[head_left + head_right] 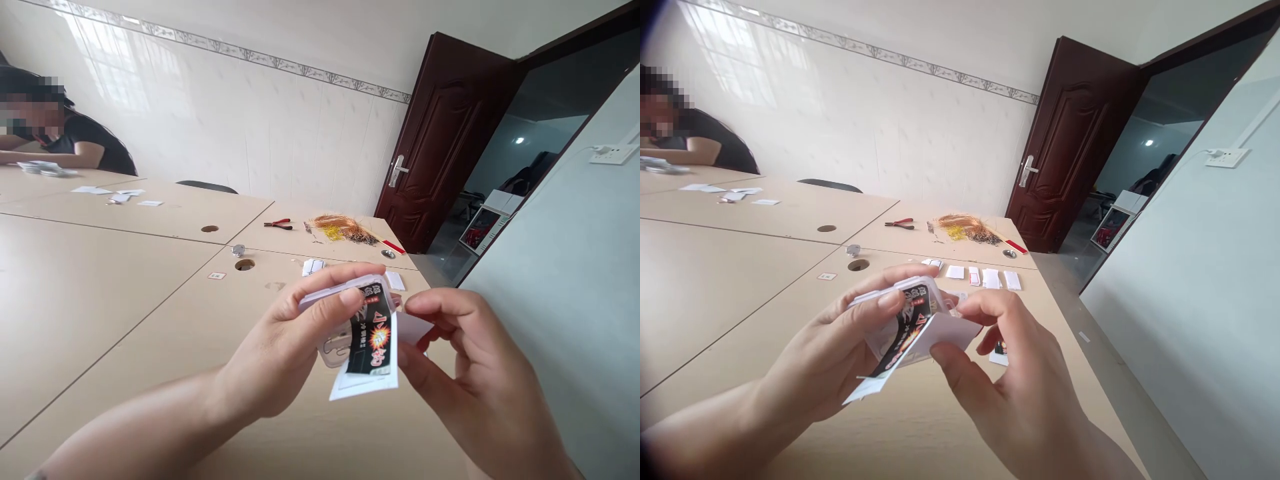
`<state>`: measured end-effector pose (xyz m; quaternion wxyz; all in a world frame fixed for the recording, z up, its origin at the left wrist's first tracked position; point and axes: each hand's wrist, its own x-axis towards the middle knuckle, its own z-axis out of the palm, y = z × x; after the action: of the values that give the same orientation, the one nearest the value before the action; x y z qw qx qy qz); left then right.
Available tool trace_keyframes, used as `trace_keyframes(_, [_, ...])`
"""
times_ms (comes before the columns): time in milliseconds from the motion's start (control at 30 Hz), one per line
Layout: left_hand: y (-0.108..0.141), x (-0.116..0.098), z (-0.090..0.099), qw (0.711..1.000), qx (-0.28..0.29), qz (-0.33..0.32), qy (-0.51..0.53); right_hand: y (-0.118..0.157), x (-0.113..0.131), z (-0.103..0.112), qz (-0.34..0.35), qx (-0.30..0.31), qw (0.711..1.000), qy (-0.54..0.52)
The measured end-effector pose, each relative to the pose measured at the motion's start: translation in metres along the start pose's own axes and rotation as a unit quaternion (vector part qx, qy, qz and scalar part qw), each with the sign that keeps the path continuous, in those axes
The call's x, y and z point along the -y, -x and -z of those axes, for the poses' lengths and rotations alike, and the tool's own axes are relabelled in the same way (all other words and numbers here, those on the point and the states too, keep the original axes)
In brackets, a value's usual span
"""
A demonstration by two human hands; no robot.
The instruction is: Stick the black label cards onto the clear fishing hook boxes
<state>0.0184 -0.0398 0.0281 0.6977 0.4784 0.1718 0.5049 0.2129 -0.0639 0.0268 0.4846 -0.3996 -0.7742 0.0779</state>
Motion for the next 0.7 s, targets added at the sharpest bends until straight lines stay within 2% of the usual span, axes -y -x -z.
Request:
trace_keyframes(167, [0.001, 0.005, -0.002, 1.0, -0.024, -0.01, 0.015, -0.004, -0.005, 0.0, -0.073, 0.052, 0.988, -0.124])
trace_keyframes(267, [0.001, 0.006, 0.001, 1.0, 0.015, -0.002, 0.019, -0.006, -0.006, 0.007, -0.103, 0.074, 0.978, -0.168])
trace_keyframes(367, [0.0, 0.007, 0.002, 0.995, 0.066, 0.063, 0.044, -0.002, -0.01, 0.018, -0.139, 0.099, 0.97, -0.175])
trace_keyframes(467, [-0.003, 0.013, 0.0, 0.982, 0.084, 0.161, 0.052, 0.007, -0.016, 0.027, -0.174, 0.132, 0.96, -0.174])
trace_keyframes(600, [-0.006, 0.026, -0.003, 0.964, 0.136, 0.225, 0.043, 0.023, -0.023, 0.026, -0.197, 0.104, 0.957, -0.183])
trace_keyframes(700, [-0.008, 0.036, -0.003, 0.963, 0.119, 0.238, 0.029, 0.034, -0.03, 0.02, -0.204, 0.056, 0.965, -0.157])
